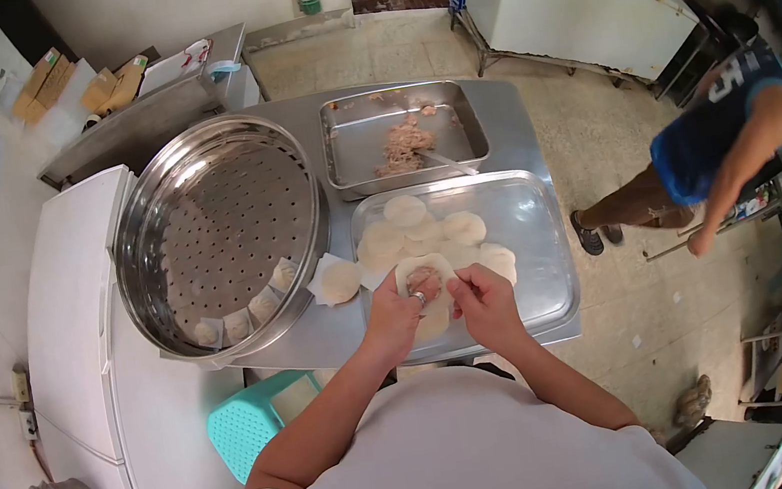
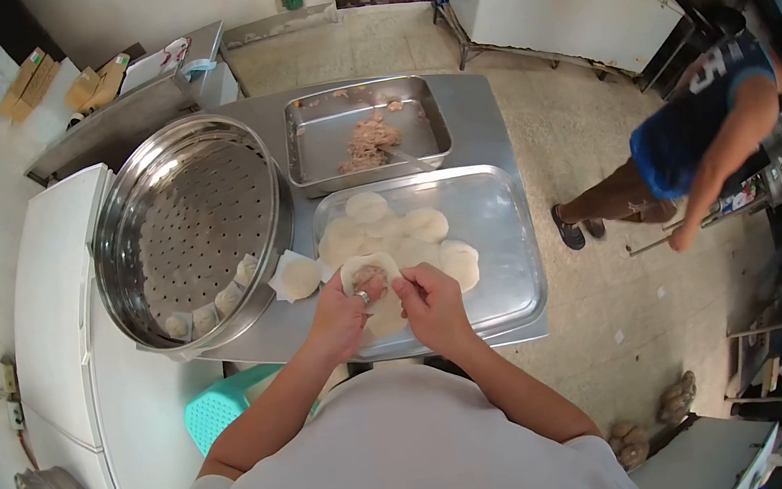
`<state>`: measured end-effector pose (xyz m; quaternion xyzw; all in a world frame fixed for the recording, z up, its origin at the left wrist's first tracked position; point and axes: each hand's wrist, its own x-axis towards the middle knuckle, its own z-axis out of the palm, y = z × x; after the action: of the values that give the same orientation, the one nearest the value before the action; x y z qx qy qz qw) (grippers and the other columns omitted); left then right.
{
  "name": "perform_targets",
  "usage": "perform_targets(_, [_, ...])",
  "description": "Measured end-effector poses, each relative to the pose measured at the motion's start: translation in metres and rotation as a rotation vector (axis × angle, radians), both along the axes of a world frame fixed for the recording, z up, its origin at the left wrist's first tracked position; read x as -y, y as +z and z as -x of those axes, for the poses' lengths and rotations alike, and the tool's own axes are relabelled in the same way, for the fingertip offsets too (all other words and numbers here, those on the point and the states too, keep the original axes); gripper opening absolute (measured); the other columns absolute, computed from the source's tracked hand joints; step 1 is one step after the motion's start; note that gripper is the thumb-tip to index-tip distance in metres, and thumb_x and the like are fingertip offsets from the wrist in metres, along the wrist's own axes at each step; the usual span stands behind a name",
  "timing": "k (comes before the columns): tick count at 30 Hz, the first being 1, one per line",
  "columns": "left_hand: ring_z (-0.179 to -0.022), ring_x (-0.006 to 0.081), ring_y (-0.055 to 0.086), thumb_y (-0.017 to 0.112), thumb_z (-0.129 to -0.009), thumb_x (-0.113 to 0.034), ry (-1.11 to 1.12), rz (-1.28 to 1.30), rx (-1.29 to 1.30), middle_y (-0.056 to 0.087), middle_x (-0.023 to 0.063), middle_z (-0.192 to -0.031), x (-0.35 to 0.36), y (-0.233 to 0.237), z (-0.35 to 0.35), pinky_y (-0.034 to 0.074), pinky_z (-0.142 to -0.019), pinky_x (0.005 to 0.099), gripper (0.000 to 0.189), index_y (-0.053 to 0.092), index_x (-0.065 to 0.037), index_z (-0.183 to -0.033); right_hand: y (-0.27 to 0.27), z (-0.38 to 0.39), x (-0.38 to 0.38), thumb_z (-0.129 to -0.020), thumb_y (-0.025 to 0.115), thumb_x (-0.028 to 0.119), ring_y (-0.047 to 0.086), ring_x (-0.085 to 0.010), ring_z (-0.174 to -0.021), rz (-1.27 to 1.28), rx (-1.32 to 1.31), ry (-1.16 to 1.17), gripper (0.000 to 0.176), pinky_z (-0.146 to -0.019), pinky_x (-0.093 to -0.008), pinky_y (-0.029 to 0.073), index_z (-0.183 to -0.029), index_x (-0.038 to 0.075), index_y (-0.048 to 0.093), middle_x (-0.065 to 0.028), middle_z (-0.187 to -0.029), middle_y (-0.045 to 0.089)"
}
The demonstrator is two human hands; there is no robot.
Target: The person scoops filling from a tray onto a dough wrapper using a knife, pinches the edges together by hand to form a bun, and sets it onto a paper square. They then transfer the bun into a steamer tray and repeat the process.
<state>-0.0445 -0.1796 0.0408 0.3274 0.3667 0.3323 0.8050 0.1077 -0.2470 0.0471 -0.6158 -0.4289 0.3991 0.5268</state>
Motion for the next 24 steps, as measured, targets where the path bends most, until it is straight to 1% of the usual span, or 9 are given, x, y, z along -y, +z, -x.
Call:
perform_targets(1, [-0.105, 0.0172, 0.065, 0.067, -0.099, -0.006, -0.001, -0.006, 0.002, 0.065, 0.0058, -0.118, -0.002, -0.002, 0.008, 0.057, -0.090, 0.0337, 0.031, 0.059, -0.004, -0.129, -0.001, 0.006, -0.002, -0.103, 0.062, 0.014, 0.061, -0.0120, -0.069, 0.033, 0.038, 0.008, 0.018, -0.054, -0.0279, 0.047, -0.095, -0.002, 0.066, -0.0046, -0.071, 0.057])
perform_targets(4, [-0.104, 0.0168, 0.066, 0.067, -0.099, -0.007, 0.001, -0.010, 0.017, 0.065, 0.0052, -0.118, -0.008, -0.011, 0.025, 0.059, -0.086, 0.0341, 0.031, 0.059, -0.004, -0.129, -0.014, 0.024, -0.010, -0.103, 0.061, 0.012, 0.061, -0.0123, -0.070, -0.042, 0.306, 0.001, 0.018, -0.054, -0.0279, 0.047, -0.092, -0.001, 0.065, -0.0054, -0.070, 0.057])
perform_targets(7, [-0.103, 0.0167, 0.066, 0.066, -0.100, -0.008, -0.005, 0.006, 0.049, 0.065, 0.0049, -0.117, -0.012, -0.008, 0.039, 0.059, -0.083, 0.0344, 0.029, 0.059, -0.004, -0.128, -0.012, 0.035, -0.013, -0.107, 0.056, 0.015, 0.058, -0.0093, -0.059, -0.143, 0.440, 0.023, 0.022, -0.055, -0.0264, 0.050, -0.093, -0.001, 0.063, -0.0035, -0.070, 0.059])
perform_targets(10, [-0.103, 0.0170, 0.066, 0.065, -0.101, -0.009, -0.052, 0.001, 0.073, 0.066, 0.0047, -0.117, -0.015, -0.004, 0.047, 0.059, -0.082, 0.0345, 0.027, 0.060, -0.004, -0.127, 0.004, 0.045, -0.015, -0.107, 0.055, 0.015, 0.062, -0.0106, -0.065, -0.068, 0.239, 0.011, 0.020, -0.058, -0.0268, 0.052, -0.105, -0.004, 0.063, -0.0052, -0.078, 0.062])
perform_targets(13, [-0.102, 0.0167, 0.066, 0.065, -0.102, -0.011, -0.110, -0.014, 0.084, 0.066, 0.0044, -0.116, -0.020, 0.001, 0.051, 0.058, -0.082, 0.0342, 0.027, 0.060, -0.004, -0.127, 0.005, 0.047, -0.020, -0.104, 0.060, 0.012, 0.062, -0.0125, -0.071, -0.030, -0.102, -0.006, 0.023, -0.062, -0.0270, 0.053, -0.120, -0.005, 0.063, -0.0070, -0.089, 0.064])
perform_targets(16, [-0.102, 0.0167, 0.065, 0.065, -0.101, -0.011, -0.148, -0.015, 0.127, 0.066, 0.0053, -0.116, -0.022, 0.007, 0.049, 0.056, -0.083, 0.0343, 0.028, 0.059, -0.004, -0.127, 0.014, 0.040, -0.021, -0.104, 0.062, 0.011, 0.063, -0.0116, -0.072, 0.016, -0.189, 0.057, 0.030, -0.064, -0.0256, 0.054, -0.128, -0.006, 0.060, -0.0061, -0.092, 0.065])
perform_targets(18, [-0.103, 0.0176, 0.065, 0.065, -0.100, -0.009, -0.181, -0.011, 0.158, 0.066, 0.0074, -0.116, -0.024, 0.013, 0.048, 0.056, -0.087, 0.0354, 0.029, 0.059, -0.003, -0.128, 0.015, 0.034, -0.022, -0.103, 0.063, 0.010, 0.063, -0.0113, -0.072, 0.008, -0.203, 0.066, 0.027, -0.064, -0.0255, 0.055, -0.125, -0.006, 0.062, -0.0057, -0.090, 0.065])
perform_targets(21, [-0.102, 0.0179, 0.065, 0.067, -0.099, -0.009, -0.287, -0.041, 0.092, 0.066, 0.0075, -0.116, -0.033, 0.023, 0.044, 0.056, -0.085, 0.0347, 0.031, 0.059, -0.003, -0.128, 0.018, 0.024, -0.023, -0.102, 0.064, 0.010, 0.062, -0.0103, -0.072, -0.011, -0.252, 0.076, 0.024, -0.065, -0.0251, 0.054, -0.120, -0.005, 0.064, -0.0044, -0.088, 0.066])
perform_targets(24, [-0.101, 0.0184, 0.066, 0.066, -0.100, -0.011, -0.307, -0.068, 0.001, 0.066, 0.0071, -0.116, -0.037, 0.027, 0.036, 0.056, -0.085, 0.0354, 0.030, 0.059, -0.003, -0.128, 0.017, 0.014, -0.025, -0.101, 0.066, 0.010, 0.062, -0.0093, -0.072, -0.016, -0.268, 0.078, 0.020, -0.065, -0.0248, 0.053, -0.115, -0.004, 0.066, -0.0035, -0.085, 0.066])
